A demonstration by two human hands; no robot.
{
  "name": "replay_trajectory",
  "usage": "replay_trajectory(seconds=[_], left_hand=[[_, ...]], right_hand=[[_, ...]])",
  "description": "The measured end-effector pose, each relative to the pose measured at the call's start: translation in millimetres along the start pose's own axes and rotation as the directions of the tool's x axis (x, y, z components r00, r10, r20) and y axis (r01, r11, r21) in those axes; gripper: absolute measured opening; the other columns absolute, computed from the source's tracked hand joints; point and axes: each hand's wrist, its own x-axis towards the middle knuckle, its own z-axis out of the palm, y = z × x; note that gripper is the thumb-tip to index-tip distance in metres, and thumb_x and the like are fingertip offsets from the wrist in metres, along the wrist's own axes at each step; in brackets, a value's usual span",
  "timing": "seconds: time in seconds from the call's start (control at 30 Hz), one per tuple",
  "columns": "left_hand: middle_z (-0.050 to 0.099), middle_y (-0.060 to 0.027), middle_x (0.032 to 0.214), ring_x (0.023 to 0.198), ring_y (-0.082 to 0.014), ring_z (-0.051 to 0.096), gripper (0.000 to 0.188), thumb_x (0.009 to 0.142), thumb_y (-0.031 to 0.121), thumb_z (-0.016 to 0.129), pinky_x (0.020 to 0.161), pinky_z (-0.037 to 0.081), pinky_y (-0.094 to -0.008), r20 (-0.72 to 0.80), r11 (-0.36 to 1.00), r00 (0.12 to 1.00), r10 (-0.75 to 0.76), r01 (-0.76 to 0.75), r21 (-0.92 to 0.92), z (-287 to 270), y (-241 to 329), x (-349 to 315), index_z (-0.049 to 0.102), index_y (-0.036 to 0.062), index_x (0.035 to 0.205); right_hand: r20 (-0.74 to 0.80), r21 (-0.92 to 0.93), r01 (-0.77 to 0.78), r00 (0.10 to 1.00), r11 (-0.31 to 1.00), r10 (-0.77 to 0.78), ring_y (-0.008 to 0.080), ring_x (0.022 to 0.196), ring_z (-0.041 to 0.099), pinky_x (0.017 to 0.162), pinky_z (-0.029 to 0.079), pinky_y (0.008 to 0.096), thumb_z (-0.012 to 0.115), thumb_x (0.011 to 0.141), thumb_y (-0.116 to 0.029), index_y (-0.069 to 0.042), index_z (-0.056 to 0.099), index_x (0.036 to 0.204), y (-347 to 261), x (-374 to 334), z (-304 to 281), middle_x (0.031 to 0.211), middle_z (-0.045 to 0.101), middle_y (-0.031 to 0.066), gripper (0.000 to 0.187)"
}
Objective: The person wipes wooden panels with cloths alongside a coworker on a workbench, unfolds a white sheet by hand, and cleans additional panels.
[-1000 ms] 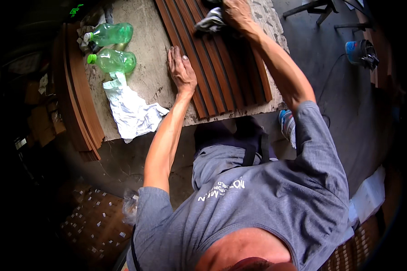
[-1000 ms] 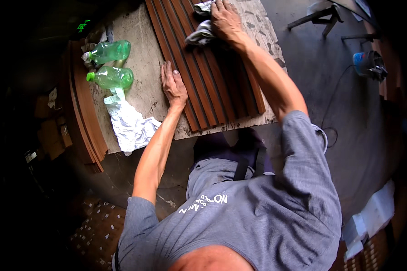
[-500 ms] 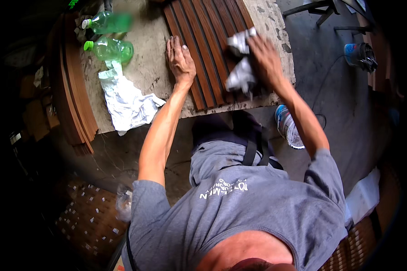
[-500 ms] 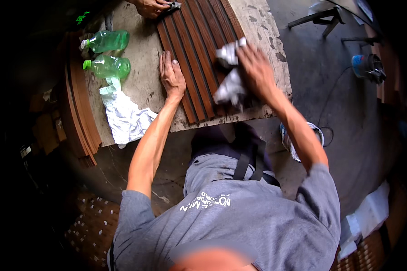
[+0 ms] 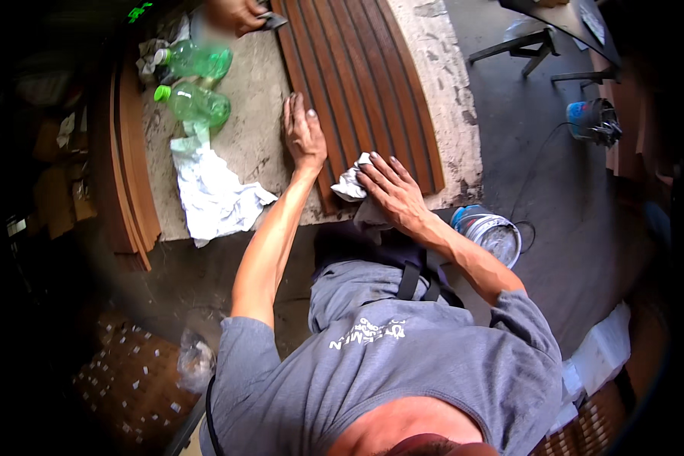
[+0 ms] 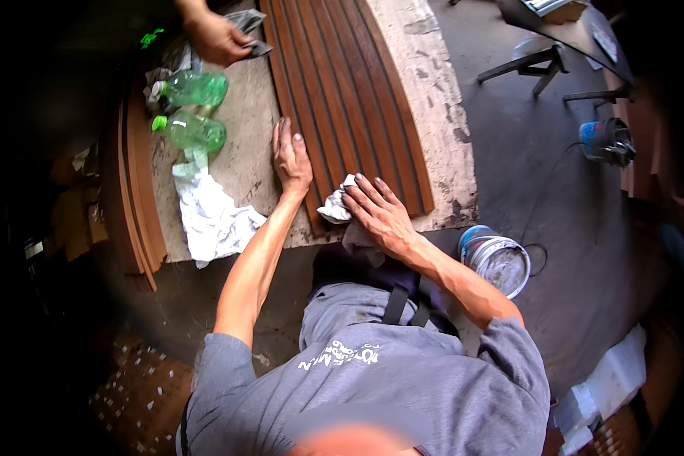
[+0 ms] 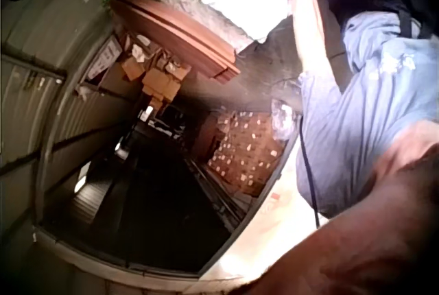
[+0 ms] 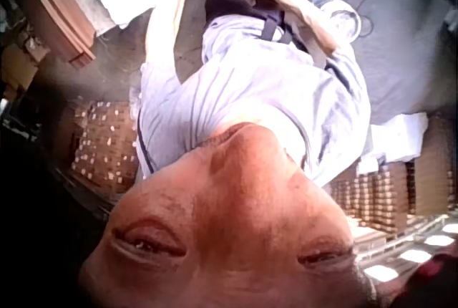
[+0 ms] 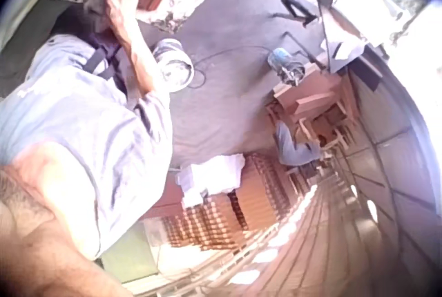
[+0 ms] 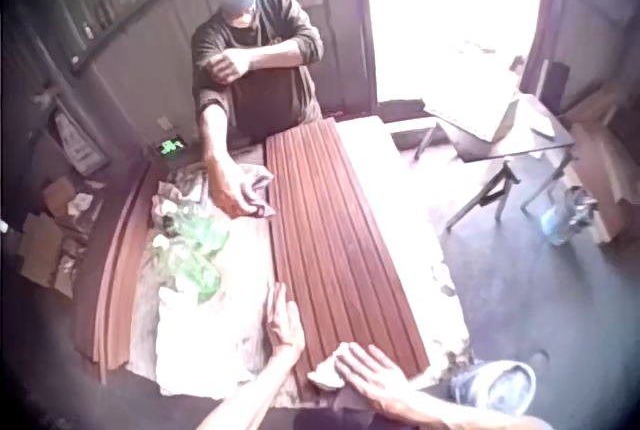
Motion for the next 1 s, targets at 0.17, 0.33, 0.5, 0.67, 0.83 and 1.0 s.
replay_trajectory(seconds=[0.17,0.33,0.5,0.67,0.83,1.0], left_hand=[[0.050,-0.0228,0.136,0.131,-0.0396,0.041,0.042,0.097,0.018,0.043,0.110,0.033,-0.0454,-0.095,0.993,0.991,0.095,-0.087,0.081,-1,-9,-2,0.048,-0.0030,0.133],[0.051,-0.0251,0.134,0.130,-0.0423,0.041,0.041,0.091,0.010,0.046,0.109,0.034,-0.0469,-0.131,0.995,0.987,0.098,-0.099,-0.002,9,0,1,0.050,-0.0045,0.129],[0.050,-0.0257,0.134,0.131,-0.0419,0.041,0.044,0.087,0.009,0.046,0.109,0.032,-0.0480,-0.163,0.993,0.986,0.022,-0.041,-0.112,6,-10,-5,0.051,-0.0028,0.129],[0.045,-0.0228,0.141,0.135,-0.0380,0.037,0.041,0.093,0.018,0.049,0.112,0.031,-0.0445,-0.121,0.995,0.992,0.037,-0.048,-0.087,-6,-6,-5,0.053,-0.0019,0.129],[0.055,-0.0214,0.131,0.123,-0.0346,0.052,0.040,0.091,0.020,0.052,0.106,0.039,-0.0432,0.106,0.930,0.994,0.038,0.003,-0.368,-59,-31,-4,0.056,-0.0015,0.124],[0.062,-0.0164,0.114,0.098,-0.0239,0.062,0.046,0.089,0.030,0.055,0.083,0.052,-0.0340,0.001,0.818,0.964,-0.267,0.227,-0.529,-126,-90,-18,0.057,-0.0024,0.120]], right_hand=[[-0.270,-0.083,0.003,0.963,0.997,-0.026,0.0352,0.135,0.039,0.112,0.029,0.0488,0.049,0.085,-0.012,-0.001,0.049,0.131,67,112,15,0.137,0.049,0.0174,0.047],[-0.395,-0.191,-0.290,0.897,0.938,0.197,0.0384,0.131,0.042,0.110,0.032,0.0480,0.047,0.086,-0.010,0.004,0.053,0.125,87,207,31,0.134,0.051,0.0225,0.042],[-0.274,-0.065,-0.070,0.960,0.995,0.049,0.0394,0.133,0.039,0.112,0.030,0.0482,0.050,0.083,-0.007,0.003,0.051,0.129,45,144,26,0.135,0.049,0.0228,0.047],[-0.062,-0.059,-0.095,0.994,0.994,0.092,0.0365,0.136,0.037,0.113,0.028,0.0484,0.050,0.085,-0.002,0.000,0.051,0.131,-5,69,14,0.137,0.049,0.0196,0.047],[-0.125,-0.023,-0.202,0.972,0.979,0.198,0.0352,0.133,0.041,0.112,0.030,0.0468,0.052,0.084,0.001,-0.002,0.056,0.127,-8,55,20,0.133,0.054,0.0165,0.044],[-0.392,0.364,-0.255,0.831,0.896,0.396,0.0336,0.118,0.056,0.101,0.043,0.0403,0.050,0.091,-0.002,0.000,0.059,0.120,-25,68,9,0.121,0.061,0.0190,0.031]])
